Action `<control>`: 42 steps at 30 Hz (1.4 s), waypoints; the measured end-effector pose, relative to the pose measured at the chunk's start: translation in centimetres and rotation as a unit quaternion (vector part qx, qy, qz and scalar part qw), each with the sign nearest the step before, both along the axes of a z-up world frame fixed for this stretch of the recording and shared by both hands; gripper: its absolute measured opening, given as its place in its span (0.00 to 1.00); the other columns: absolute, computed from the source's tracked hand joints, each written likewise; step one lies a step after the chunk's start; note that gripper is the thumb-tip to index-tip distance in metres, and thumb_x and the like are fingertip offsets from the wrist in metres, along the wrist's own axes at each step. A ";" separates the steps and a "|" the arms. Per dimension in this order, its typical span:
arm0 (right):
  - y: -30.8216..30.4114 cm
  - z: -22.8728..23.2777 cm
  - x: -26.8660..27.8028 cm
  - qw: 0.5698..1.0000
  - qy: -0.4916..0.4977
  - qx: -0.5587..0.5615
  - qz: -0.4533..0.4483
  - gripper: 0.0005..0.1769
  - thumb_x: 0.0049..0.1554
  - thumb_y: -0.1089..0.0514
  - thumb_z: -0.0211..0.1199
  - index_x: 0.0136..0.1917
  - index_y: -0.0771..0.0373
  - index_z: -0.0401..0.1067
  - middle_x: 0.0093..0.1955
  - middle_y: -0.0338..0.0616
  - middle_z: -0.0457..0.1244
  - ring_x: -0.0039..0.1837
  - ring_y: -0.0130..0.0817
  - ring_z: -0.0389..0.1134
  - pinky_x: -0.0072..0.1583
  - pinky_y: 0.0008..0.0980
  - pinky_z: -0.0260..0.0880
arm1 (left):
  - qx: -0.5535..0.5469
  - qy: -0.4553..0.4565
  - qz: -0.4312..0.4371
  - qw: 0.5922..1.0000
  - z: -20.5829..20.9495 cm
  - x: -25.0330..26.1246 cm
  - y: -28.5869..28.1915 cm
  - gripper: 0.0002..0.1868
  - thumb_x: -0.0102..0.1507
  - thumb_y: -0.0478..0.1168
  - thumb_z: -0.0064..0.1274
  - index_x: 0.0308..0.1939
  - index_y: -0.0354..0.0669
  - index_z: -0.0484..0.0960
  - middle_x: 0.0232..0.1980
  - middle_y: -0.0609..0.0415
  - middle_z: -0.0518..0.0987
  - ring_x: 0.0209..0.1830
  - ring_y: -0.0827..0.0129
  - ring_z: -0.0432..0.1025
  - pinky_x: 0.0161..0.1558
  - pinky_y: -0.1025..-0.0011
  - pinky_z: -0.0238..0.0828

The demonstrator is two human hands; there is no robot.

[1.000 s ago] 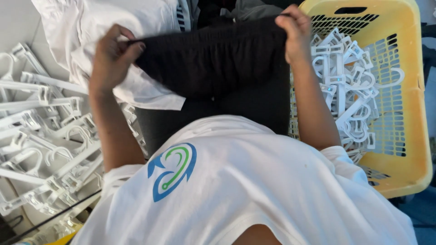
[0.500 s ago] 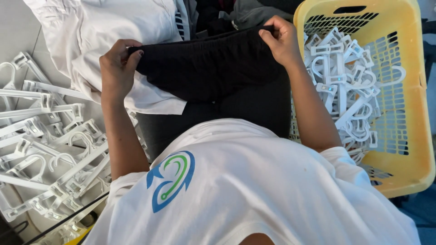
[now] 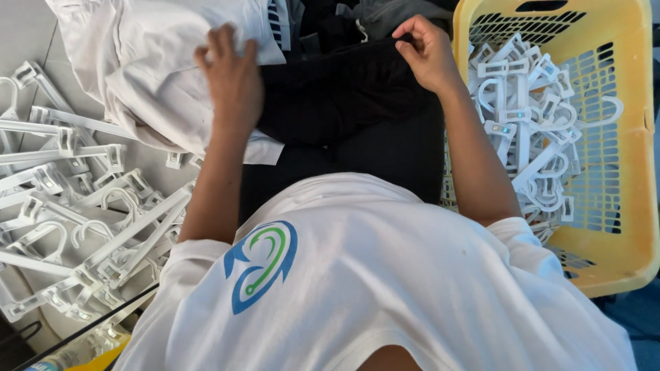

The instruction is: The person organizes clothing by attaching plastic hangers to trousers and shorts, then moves the hung items to a pile.

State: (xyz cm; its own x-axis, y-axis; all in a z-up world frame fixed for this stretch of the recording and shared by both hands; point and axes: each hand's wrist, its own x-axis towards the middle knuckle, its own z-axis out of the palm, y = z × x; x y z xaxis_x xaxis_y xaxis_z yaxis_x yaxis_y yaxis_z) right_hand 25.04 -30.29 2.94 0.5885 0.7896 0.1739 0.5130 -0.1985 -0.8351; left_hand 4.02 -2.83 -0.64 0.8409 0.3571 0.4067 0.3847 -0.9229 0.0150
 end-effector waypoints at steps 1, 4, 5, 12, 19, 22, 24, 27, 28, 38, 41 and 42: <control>-0.1 -0.1 0.0 1.000 -0.009 0.002 0.004 0.06 0.64 0.70 0.53 0.50 0.61 0.64 0.37 0.33 0.55 0.38 0.21 0.55 0.43 0.22 0.54 | -0.004 -0.001 -0.036 0.999 0.4 1.3 -1.1 0.18 0.57 0.30 0.51 0.52 0.41 0.79 0.63 0.37 0.62 0.63 0.38 0.53 0.59 0.38 0.47; -0.1 -0.5 0.3 1.000 -0.007 0.004 -0.004 0.08 0.63 0.71 0.52 0.49 0.60 0.63 0.39 0.33 0.58 0.38 0.20 0.56 0.43 0.21 0.54 | -0.100 -0.009 -0.180 0.979 1.6 4.7 -4.1 0.15 0.61 0.37 0.50 0.52 0.44 0.78 0.59 0.44 0.68 0.63 0.47 0.57 0.57 0.42 0.50; -0.2 -0.6 0.4 1.000 -0.007 0.001 -0.004 0.08 0.63 0.71 0.52 0.49 0.60 0.63 0.39 0.33 0.58 0.38 0.20 0.56 0.43 0.21 0.54 | -0.103 -0.009 -0.180 0.978 0.0 5.8 -4.1 0.15 0.61 0.37 0.50 0.52 0.44 0.78 0.59 0.44 0.68 0.63 0.47 0.57 0.57 0.42 0.50; -0.6 -1.9 1.6 0.999 -0.044 0.019 0.006 0.08 0.63 0.72 0.52 0.50 0.61 0.63 0.37 0.36 0.56 0.38 0.23 0.55 0.43 0.24 0.54 | -0.334 0.056 -0.262 0.903 -6.7 8.2 -3.7 0.15 0.65 0.38 0.48 0.54 0.35 0.75 0.49 0.42 0.78 0.47 0.52 0.72 0.47 0.59 0.69; -0.8 -1.9 1.7 0.998 -0.061 -0.006 -0.012 0.11 0.58 0.74 0.49 0.50 0.62 0.64 0.43 0.39 0.61 0.37 0.25 0.55 0.43 0.25 0.55 | -0.264 -0.047 -0.274 0.924 -5.6 6.7 -3.8 0.08 0.65 0.37 0.52 0.47 0.42 0.75 0.39 0.51 0.75 0.31 0.59 0.74 0.28 0.64 0.72; -0.9 -2.5 2.1 0.997 -0.078 -0.004 -0.009 0.14 0.56 0.74 0.46 0.52 0.63 0.64 0.49 0.43 0.62 0.43 0.28 0.60 0.46 0.26 0.58 | -0.210 -0.077 -0.276 0.935 -5.7 6.9 -4.0 0.09 0.64 0.37 0.53 0.48 0.44 0.74 0.39 0.52 0.73 0.26 0.59 0.72 0.23 0.64 0.71; -0.8 -2.3 2.0 0.997 -0.073 -0.012 -0.022 0.14 0.55 0.74 0.46 0.51 0.62 0.65 0.49 0.42 0.62 0.44 0.28 0.60 0.46 0.26 0.59 | -0.194 -0.086 -0.281 0.936 -5.7 6.9 -4.2 0.09 0.65 0.38 0.52 0.48 0.42 0.75 0.39 0.51 0.74 0.26 0.59 0.72 0.22 0.64 0.71; -0.9 -2.2 2.0 0.995 -0.080 -0.028 -0.051 0.13 0.56 0.73 0.46 0.49 0.61 0.66 0.44 0.39 0.61 0.38 0.26 0.57 0.42 0.26 0.57 | -0.176 -0.092 -0.291 0.936 -5.2 6.7 -4.5 0.09 0.65 0.38 0.52 0.49 0.41 0.75 0.38 0.51 0.74 0.26 0.59 0.72 0.23 0.64 0.72; -1.1 -2.2 2.1 0.993 -0.092 -0.037 -0.064 0.13 0.57 0.72 0.47 0.48 0.60 0.68 0.39 0.38 0.60 0.32 0.25 0.52 0.37 0.28 0.54 | -0.175 -0.090 -0.295 0.935 -4.9 6.7 -4.7 0.09 0.66 0.38 0.51 0.49 0.42 0.74 0.37 0.51 0.73 0.25 0.59 0.72 0.24 0.64 0.72; -1.1 -1.7 2.2 0.992 -0.100 0.002 -0.074 0.14 0.56 0.73 0.48 0.46 0.61 0.71 0.36 0.36 0.61 0.31 0.23 0.51 0.36 0.26 0.52 | -0.151 -0.126 -0.313 0.929 -3.2 6.1 -4.5 0.10 0.66 0.38 0.52 0.52 0.43 0.76 0.37 0.53 0.73 0.25 0.63 0.72 0.23 0.69 0.72; -1.1 -1.7 2.6 0.972 -0.179 0.102 -0.109 0.14 0.50 0.74 0.47 0.44 0.63 0.70 0.42 0.40 0.64 0.33 0.27 0.54 0.37 0.27 0.54 | -0.123 -0.115 -0.264 0.950 -2.8 5.5 -3.2 0.16 0.64 0.50 0.59 0.50 0.47 0.78 0.39 0.56 0.80 0.27 0.63 0.76 0.24 0.68 0.72; -1.2 -1.9 2.9 0.964 -0.200 0.129 -0.121 0.13 0.51 0.73 0.46 0.43 0.63 0.70 0.41 0.41 0.64 0.35 0.29 0.56 0.38 0.29 0.55 | -0.115 -0.082 -0.241 0.960 -2.6 5.0 -2.6 0.16 0.63 0.53 0.60 0.45 0.48 0.77 0.34 0.56 0.80 0.27 0.61 0.75 0.23 0.65 0.70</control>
